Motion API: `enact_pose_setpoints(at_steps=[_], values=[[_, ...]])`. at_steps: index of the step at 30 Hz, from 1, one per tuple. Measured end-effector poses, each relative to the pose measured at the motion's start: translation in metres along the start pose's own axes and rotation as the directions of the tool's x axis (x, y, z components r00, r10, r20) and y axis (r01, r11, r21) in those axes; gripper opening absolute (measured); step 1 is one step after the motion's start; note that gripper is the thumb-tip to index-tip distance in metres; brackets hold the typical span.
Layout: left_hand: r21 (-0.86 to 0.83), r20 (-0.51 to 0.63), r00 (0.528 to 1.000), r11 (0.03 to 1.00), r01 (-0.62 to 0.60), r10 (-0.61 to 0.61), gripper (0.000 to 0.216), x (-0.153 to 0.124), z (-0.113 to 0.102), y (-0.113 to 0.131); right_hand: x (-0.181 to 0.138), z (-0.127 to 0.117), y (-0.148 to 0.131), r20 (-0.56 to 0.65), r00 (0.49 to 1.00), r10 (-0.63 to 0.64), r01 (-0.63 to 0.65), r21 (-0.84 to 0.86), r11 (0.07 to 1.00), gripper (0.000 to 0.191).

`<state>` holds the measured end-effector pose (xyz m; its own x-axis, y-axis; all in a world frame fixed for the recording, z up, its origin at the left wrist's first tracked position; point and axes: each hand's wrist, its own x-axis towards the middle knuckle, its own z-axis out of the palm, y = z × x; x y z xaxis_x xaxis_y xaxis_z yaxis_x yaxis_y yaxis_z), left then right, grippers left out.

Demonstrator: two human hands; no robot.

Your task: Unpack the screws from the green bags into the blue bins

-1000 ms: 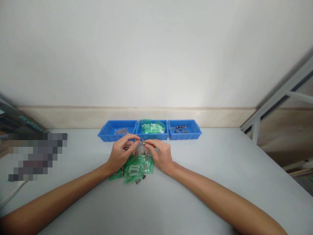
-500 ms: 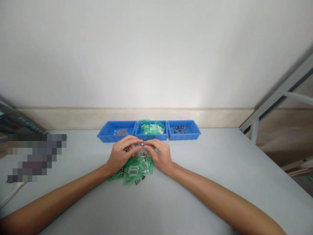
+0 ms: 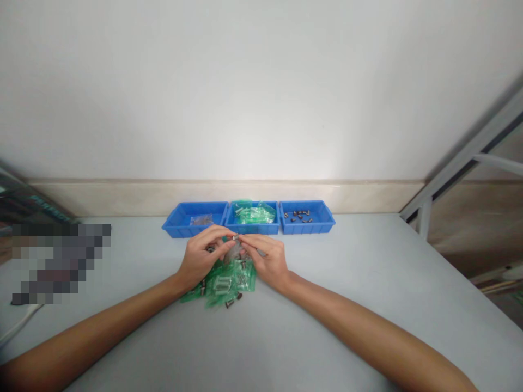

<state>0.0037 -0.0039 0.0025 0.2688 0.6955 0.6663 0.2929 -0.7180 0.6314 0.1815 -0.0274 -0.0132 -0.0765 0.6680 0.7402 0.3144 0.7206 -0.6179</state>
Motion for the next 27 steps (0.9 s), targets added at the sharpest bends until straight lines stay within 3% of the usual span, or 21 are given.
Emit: enact_pose_setpoints(at_steps=[8,27], values=[[-0.013,0.003,1.000,1.000,0.011,-0.011,0.014,-0.0004,0.0004,-0.0005,0.0008,-0.0015,0.0006,0.008,0.999,-0.046,0.045,0.062,0.997,0.027],[0.035,-0.004,0.999,0.999,-0.033,0.033,0.015,-0.0003,-0.0003,-0.0006,0.0000,-0.0008,-0.0005,0.027,1.000,0.002,-0.002,0.034,0.999,0.025]])
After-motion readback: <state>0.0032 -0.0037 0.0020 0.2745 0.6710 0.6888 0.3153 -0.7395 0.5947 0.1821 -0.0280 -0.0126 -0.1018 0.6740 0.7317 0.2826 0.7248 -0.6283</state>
